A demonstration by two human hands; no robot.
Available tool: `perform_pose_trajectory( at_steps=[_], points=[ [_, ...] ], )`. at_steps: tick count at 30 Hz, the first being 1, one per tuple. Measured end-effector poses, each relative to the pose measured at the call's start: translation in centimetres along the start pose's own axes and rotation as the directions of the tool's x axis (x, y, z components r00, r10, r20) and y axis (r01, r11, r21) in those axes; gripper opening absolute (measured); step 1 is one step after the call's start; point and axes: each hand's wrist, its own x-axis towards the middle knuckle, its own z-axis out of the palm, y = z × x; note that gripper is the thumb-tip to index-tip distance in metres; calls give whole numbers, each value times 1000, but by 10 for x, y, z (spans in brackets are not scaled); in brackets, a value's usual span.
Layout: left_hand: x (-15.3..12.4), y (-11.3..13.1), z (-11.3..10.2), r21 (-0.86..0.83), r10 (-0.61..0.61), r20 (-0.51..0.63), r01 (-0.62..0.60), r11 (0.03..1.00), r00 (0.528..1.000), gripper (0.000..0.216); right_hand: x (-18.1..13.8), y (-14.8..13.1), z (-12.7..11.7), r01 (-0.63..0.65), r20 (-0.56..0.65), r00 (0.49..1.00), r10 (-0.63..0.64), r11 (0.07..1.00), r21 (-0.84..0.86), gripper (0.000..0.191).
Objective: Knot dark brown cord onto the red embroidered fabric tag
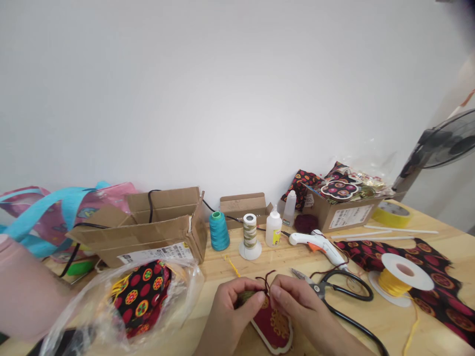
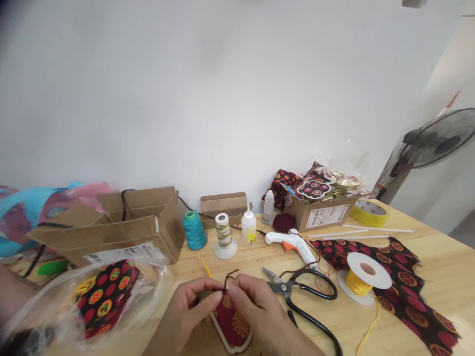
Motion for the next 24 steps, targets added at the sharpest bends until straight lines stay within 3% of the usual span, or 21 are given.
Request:
perform_pose_trajectory(
  at_steps=[5, 9, 11, 13, 17, 24],
  points=[
    [-1, 9, 5, 112, 49, 51, -55, 992, 997, 12, 1, 0, 2, 14, -79, 996, -30, 981, -193, 30],
    [-3, 7, 7, 180, 32, 59, -42, 983, 998, 14, 3, -2, 4, 34, -175, 982, -67, 981, -189, 20],
    [-2, 5, 6, 202, 31, 39, -38, 979, 999, 14, 4, -1, 4, 65, -208, 975, -84, 993, -97, 18],
    [0, 3, 5, 206, 38, 27, -42, 978, 999, 13, 4, 3, 5, 80, -192, 980, -58, 991, 109, 19],
    [2, 2, 6, 202, 40, 24, -44, 978, 999, 10, 5, 10, 9, -44, -47, 996, 80, 854, 519, 22],
    [-3, 4, 14, 230, 26, 7, -26, 973, 1000, 8, 3, 10, 19, -170, -14, 967, 253, 689, 705, 26]
  ],
)
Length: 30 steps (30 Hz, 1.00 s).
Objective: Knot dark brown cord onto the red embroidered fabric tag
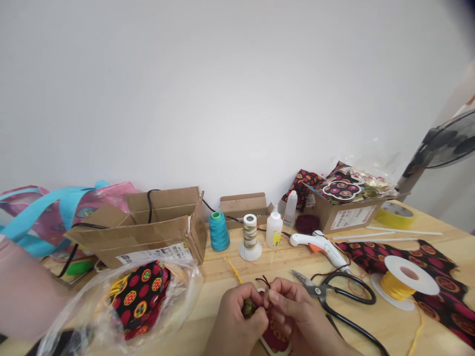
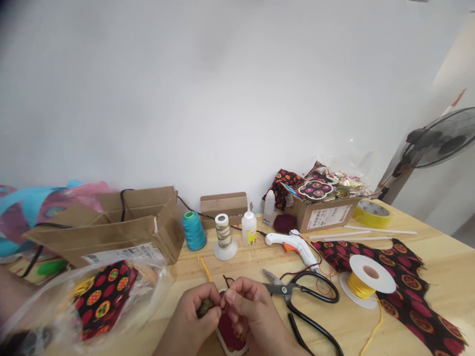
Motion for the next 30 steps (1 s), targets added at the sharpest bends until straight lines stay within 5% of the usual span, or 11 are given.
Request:
perform_pose_trajectory(
  at_steps=[9, 16, 19, 22, 25, 30],
  points=[
    [4, -6, -2, -133, 8, -50, -15, 991, 999, 10, 4, -2, -6, -46, 21, 999, 44, 995, 92, 29],
    [5, -6, -5, -221, -27, -59, 13, 975, 998, 14, 2, -15, -8, 113, -111, 985, -134, 977, -179, 28],
    [5, -7, -8, -119, -31, -53, 24, 993, 998, 14, -5, -25, -4, 330, -145, 874, -464, 785, -524, 23],
    [4, -6, -9, -45, -2, -21, 1, 999, 1000, 12, -13, -31, 0, 448, 143, 778, -611, 381, -809, 5],
    [2, -2, -8, -37, 24, -21, -25, 999, 999, 11, -15, -30, 0, 431, 316, 814, -487, 142, -891, 4],
    [0, 1, -6, -49, 30, -31, -32, 998, 999, 6, -7, -23, -4, 357, 295, 853, -431, 68, -932, 8]
  ],
)
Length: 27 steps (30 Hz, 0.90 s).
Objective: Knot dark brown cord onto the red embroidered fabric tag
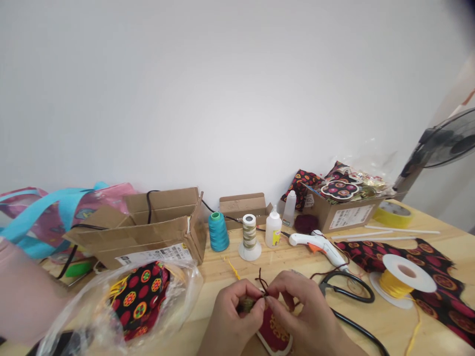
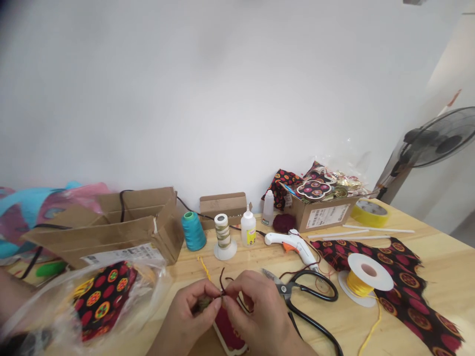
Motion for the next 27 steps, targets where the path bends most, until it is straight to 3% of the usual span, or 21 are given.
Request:
perform_pose_trajectory(
  at_steps=[8, 11, 15, 20, 22, 24, 27],
  points=[
    [-5, -7, 1, -233, -44, 55, 56, 971, 998, 20, 0, 5, 4, -168, -27, 986, 167, 984, -51, 9],
    [-4, -7, 3, -211, -69, 40, 76, 975, 997, 21, 2, 4, 4, -108, -54, 993, 102, 987, -119, 9],
    [-2, -5, 8, -226, -32, 158, 68, 972, 987, 18, 5, 3, 4, 22, -61, 997, -40, 963, -269, 11],
    [-2, -5, 10, -213, -37, 137, 66, 975, 990, 20, 5, 2, 2, 117, -83, 984, -159, 921, -372, 14],
    [-2, -5, 9, -220, -25, 138, 56, 974, 990, 22, 5, 2, 2, 70, -102, 990, -102, 958, -277, 12],
    [-2, -7, 7, -231, -36, 136, 67, 971, 990, 26, 5, 2, 1, -83, -60, 995, 81, 996, -41, 8],
    [-1, -12, 4, -292, -89, 144, 129, 948, 986, 30, 6, 2, 1, -339, 138, 941, 310, 862, 378, 11]
  ],
)
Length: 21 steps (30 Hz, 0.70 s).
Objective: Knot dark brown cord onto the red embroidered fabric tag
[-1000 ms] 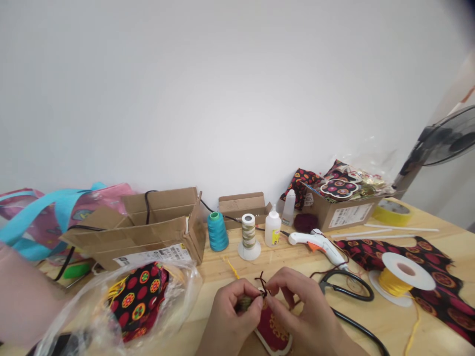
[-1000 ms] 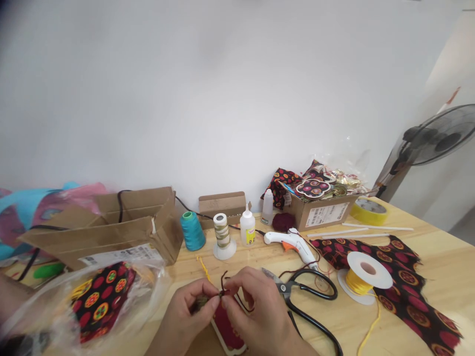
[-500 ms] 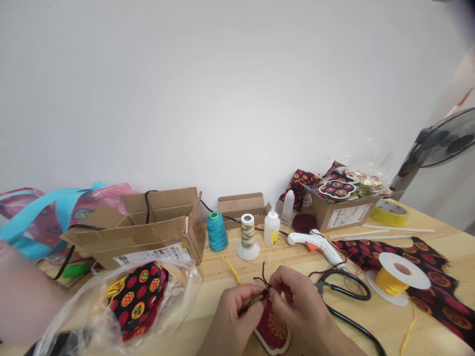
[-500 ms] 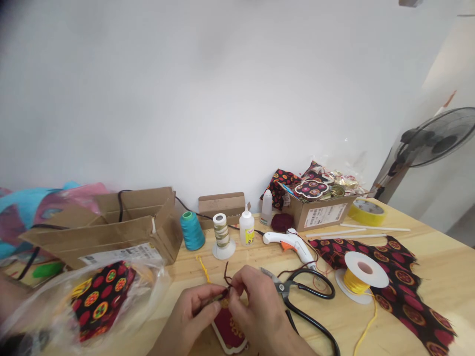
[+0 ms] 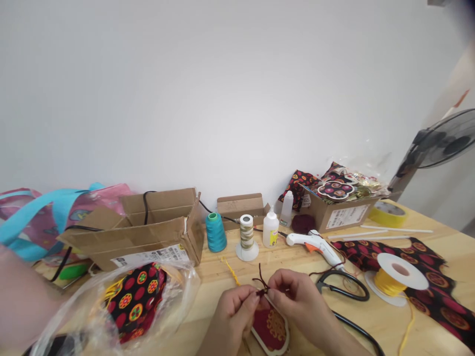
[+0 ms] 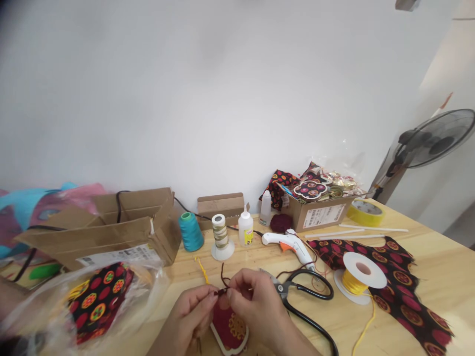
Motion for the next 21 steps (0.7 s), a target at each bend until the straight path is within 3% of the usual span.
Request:
perform_pose_trajectory(
  at_steps=[2, 4, 10, 14, 21],
  points=[
    [2, -3, -2, -90, -28, 27, 31, 996, 999, 29, 1, 0, 0, -96, 91, 993, 79, 974, 206, 20],
    [3, -5, -3, -174, -57, 75, 70, 982, 995, 28, 2, 0, 0, -140, 131, 986, 105, 946, 291, 27],
    [6, -4, -3, -272, -81, 116, 110, 956, 990, 26, 2, 3, -3, -113, 116, 990, 84, 956, 272, 27],
    [6, -6, -4, -234, -43, 72, 58, 971, 997, 25, 1, 0, -3, -122, 150, 985, 83, 955, 272, 25],
    [5, -5, -1, -29, 25, 20, -24, 999, 999, 28, 1, 5, 1, -93, 89, 993, 72, 962, 259, 18]
  ],
)
